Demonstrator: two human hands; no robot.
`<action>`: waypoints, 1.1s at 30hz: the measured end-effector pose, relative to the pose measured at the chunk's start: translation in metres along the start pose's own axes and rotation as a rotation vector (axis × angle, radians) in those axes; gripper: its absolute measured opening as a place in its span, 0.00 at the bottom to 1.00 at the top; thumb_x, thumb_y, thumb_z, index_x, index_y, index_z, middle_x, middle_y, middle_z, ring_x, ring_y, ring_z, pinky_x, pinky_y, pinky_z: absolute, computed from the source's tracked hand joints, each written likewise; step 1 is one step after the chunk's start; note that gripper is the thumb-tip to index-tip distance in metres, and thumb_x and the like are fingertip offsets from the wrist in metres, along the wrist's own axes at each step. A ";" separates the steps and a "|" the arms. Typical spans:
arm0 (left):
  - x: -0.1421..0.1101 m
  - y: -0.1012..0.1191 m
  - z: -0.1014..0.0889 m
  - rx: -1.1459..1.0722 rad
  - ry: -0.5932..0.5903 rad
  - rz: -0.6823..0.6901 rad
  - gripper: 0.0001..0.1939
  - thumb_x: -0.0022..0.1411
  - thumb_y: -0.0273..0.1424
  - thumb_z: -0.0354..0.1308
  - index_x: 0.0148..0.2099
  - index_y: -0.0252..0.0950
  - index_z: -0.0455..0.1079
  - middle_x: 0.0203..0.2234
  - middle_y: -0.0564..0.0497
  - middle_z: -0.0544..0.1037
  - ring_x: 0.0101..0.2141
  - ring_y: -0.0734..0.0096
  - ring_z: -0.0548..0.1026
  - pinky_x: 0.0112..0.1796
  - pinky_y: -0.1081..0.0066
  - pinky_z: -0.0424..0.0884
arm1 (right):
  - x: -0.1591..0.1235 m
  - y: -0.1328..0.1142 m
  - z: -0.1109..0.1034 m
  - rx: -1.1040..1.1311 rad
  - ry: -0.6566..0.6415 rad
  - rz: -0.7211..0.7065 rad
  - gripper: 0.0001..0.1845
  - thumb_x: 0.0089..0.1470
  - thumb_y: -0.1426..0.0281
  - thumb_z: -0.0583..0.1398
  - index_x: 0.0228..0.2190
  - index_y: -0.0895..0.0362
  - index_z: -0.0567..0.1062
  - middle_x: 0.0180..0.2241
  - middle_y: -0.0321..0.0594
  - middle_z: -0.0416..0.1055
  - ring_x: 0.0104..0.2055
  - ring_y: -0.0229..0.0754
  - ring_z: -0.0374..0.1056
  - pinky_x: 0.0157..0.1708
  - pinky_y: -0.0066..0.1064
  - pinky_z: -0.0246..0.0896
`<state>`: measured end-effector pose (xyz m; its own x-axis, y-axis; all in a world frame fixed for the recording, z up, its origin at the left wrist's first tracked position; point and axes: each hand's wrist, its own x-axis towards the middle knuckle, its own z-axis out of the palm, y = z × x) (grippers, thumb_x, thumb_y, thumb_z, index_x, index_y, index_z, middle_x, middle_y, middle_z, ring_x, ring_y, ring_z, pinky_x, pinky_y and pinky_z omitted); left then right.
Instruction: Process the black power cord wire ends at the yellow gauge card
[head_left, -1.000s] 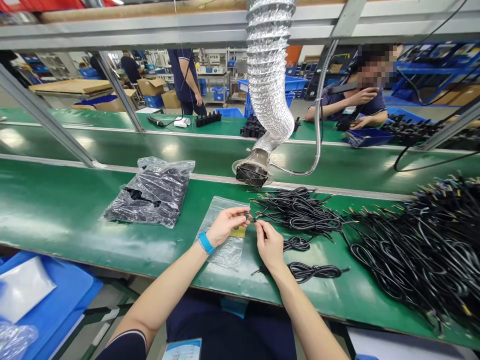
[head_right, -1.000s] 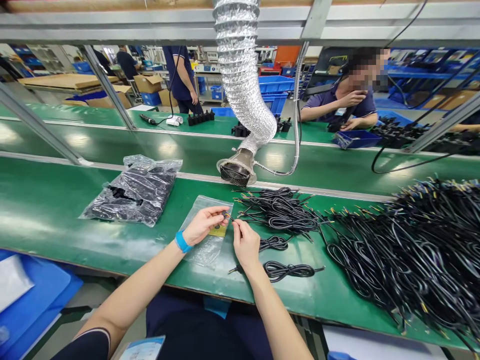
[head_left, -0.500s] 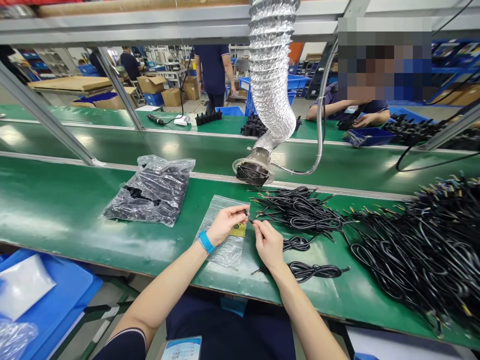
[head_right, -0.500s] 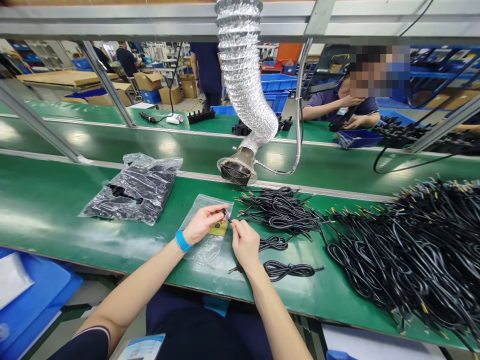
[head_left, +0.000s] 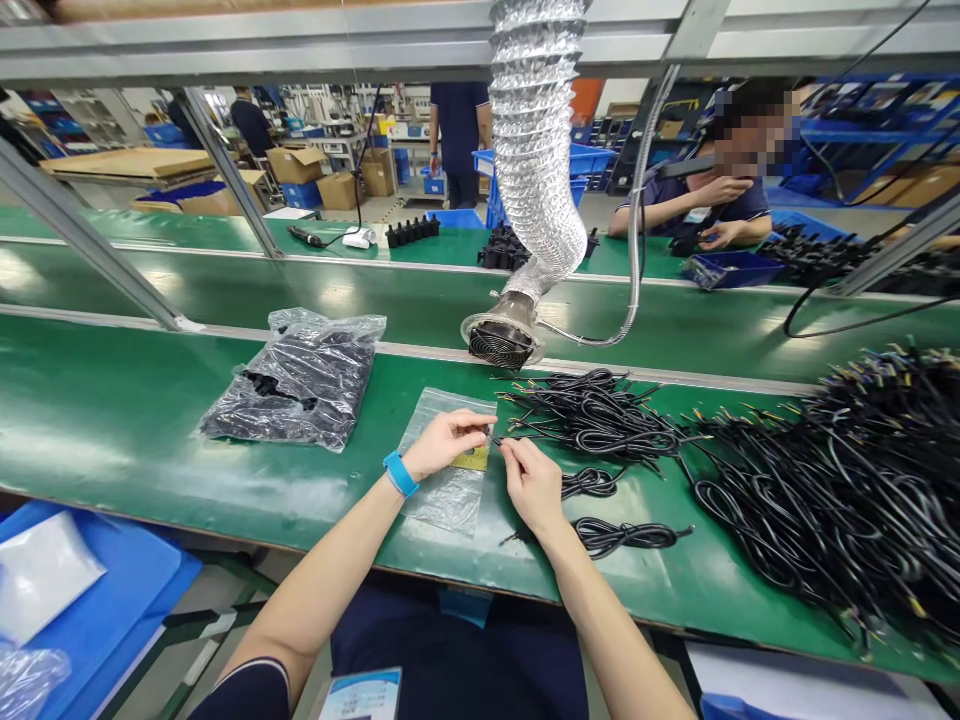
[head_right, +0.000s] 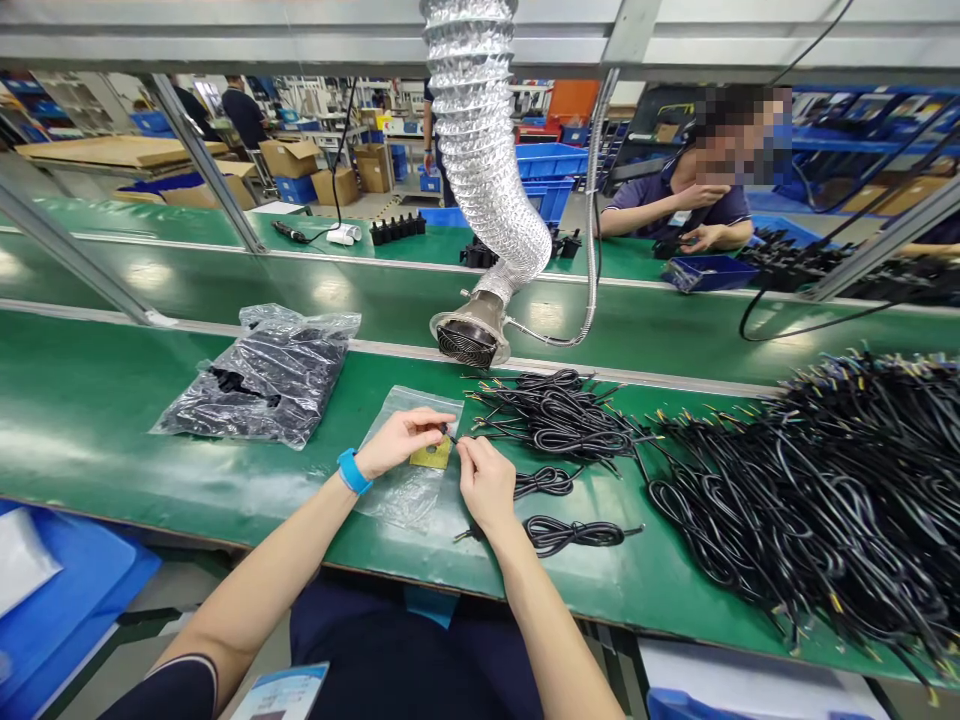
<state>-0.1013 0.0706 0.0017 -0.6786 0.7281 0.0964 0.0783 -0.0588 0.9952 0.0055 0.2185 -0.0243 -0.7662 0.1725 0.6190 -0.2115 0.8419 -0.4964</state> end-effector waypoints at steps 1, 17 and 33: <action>0.000 0.000 -0.001 0.056 -0.026 0.028 0.18 0.57 0.37 0.64 0.49 0.37 0.77 0.39 0.46 0.75 0.40 0.66 0.73 0.45 0.66 0.68 | 0.000 0.000 0.000 -0.005 0.001 0.000 0.15 0.66 0.68 0.51 0.36 0.56 0.77 0.27 0.39 0.71 0.27 0.38 0.68 0.28 0.28 0.59; -0.004 -0.004 0.009 0.244 -0.022 0.143 0.13 0.63 0.29 0.57 0.49 0.39 0.78 0.38 0.46 0.74 0.41 0.66 0.72 0.43 0.67 0.69 | -0.001 0.001 -0.002 -0.147 0.040 -0.067 0.15 0.65 0.70 0.51 0.32 0.57 0.75 0.25 0.40 0.70 0.28 0.40 0.64 0.30 0.31 0.57; -0.007 -0.003 0.017 0.261 0.068 0.182 0.14 0.60 0.28 0.60 0.48 0.37 0.78 0.37 0.47 0.79 0.40 0.65 0.75 0.45 0.66 0.70 | -0.002 -0.002 0.001 0.156 -0.006 0.129 0.19 0.65 0.68 0.49 0.24 0.55 0.70 0.23 0.37 0.69 0.26 0.38 0.66 0.29 0.28 0.56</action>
<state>-0.0843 0.0775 -0.0022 -0.6830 0.6739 0.2816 0.3813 0.0002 0.9244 0.0068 0.2163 -0.0255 -0.7965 0.2703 0.5409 -0.2023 0.7238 -0.6597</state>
